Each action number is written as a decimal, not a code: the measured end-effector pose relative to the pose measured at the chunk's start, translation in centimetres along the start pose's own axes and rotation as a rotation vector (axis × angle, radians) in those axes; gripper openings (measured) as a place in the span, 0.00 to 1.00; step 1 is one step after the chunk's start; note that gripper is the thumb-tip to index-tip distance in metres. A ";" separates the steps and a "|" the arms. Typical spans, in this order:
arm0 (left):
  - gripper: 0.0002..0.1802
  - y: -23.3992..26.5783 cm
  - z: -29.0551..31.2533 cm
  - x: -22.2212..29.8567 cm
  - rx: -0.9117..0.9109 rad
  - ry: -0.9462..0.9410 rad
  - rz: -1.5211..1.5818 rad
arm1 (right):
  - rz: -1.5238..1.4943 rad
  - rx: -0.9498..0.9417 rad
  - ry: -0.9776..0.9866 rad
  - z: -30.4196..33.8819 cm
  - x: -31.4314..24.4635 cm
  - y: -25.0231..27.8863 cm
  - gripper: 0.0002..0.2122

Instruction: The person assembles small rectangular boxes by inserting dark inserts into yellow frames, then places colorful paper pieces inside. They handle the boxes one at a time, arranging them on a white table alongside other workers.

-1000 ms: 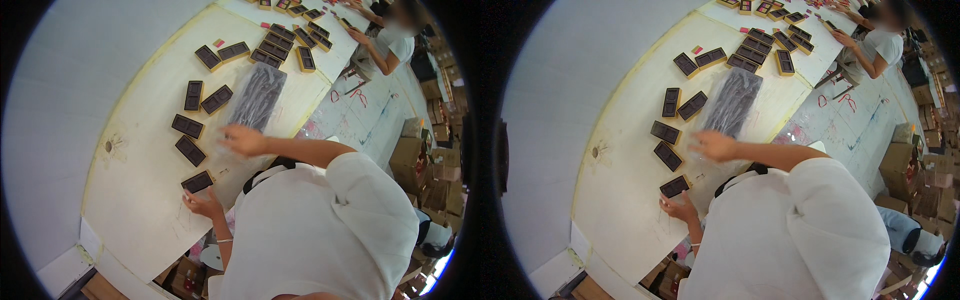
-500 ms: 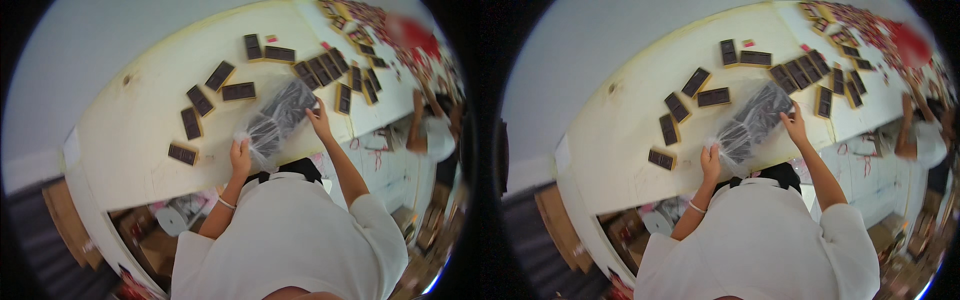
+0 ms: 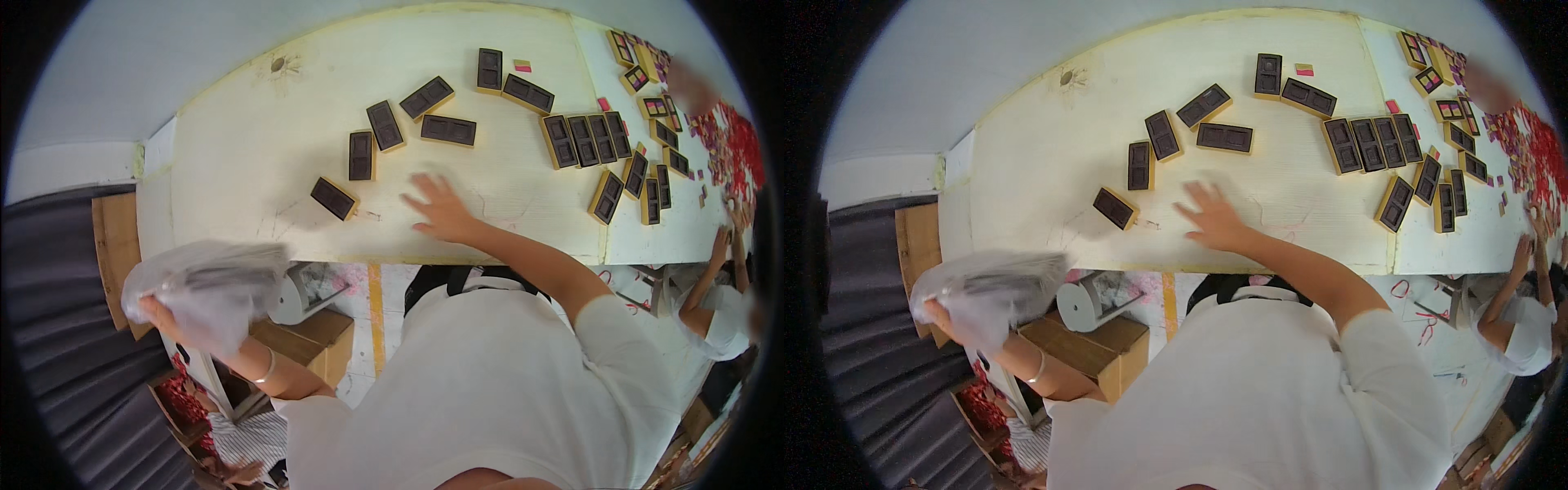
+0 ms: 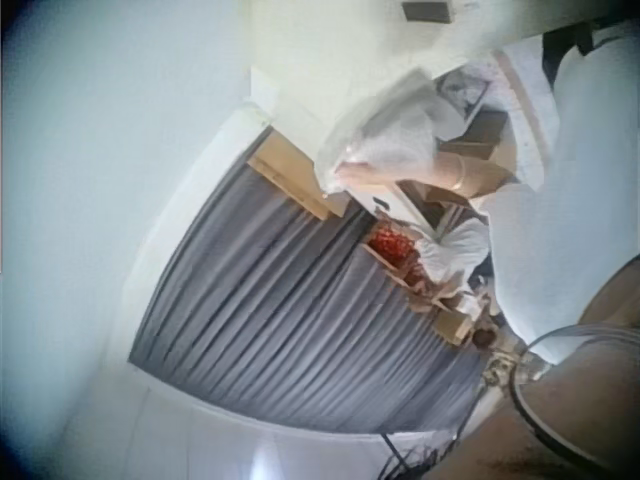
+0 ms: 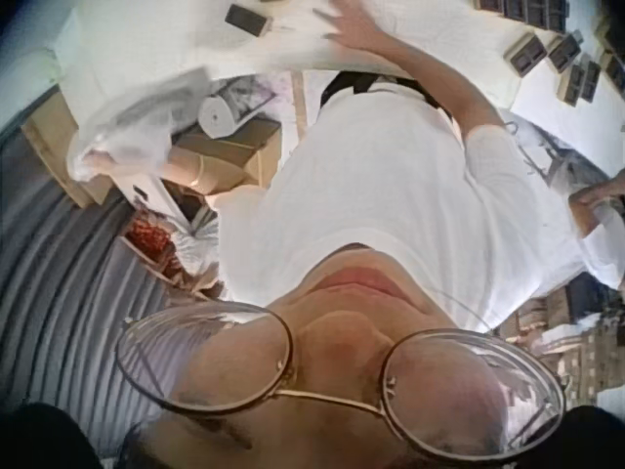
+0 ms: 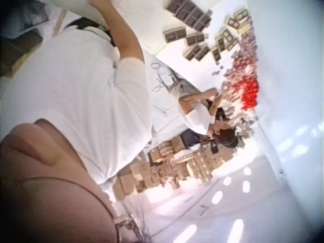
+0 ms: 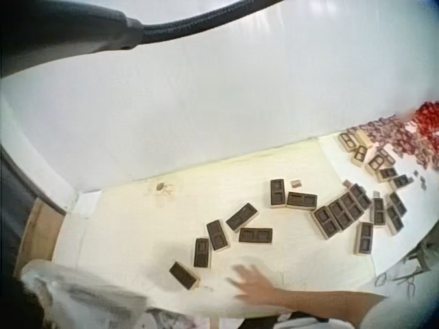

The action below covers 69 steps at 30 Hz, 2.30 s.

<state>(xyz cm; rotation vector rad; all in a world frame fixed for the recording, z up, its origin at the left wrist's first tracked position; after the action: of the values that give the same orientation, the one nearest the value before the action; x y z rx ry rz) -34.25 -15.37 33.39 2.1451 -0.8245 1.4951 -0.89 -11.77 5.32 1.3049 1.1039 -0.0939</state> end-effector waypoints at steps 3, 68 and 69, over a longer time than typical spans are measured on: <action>0.19 -0.9 -5.1 -3.3 0.242 -0.250 -0.273 | -0.031 -0.029 0.191 -8.4 -3.1 -4.8 0.32; 0.40 -53.7 53.0 -14.7 -1.458 -0.999 -1.018 | 0.267 0.294 -0.535 36.4 23.4 25.9 0.28; 0.40 -53.6 53.0 -14.4 -1.441 -0.986 -1.037 | 0.240 0.288 -0.521 36.6 23.5 26.4 0.28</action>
<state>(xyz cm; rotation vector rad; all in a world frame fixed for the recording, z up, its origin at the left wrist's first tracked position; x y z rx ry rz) 34.90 -4.72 1.91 1.4224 -0.5100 -0.6710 49.24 -20.14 3.04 1.5455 0.4969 -0.4025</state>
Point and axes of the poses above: each hand's wrist, its own z-axis away from the middle knuckle, its own y-axis out of the back of the hand, x = y × z, the point moved 2 cm from there along -z, towards the middle knuckle, and after that the axes turned 13 degrees about -z, right-handed, at the moved point
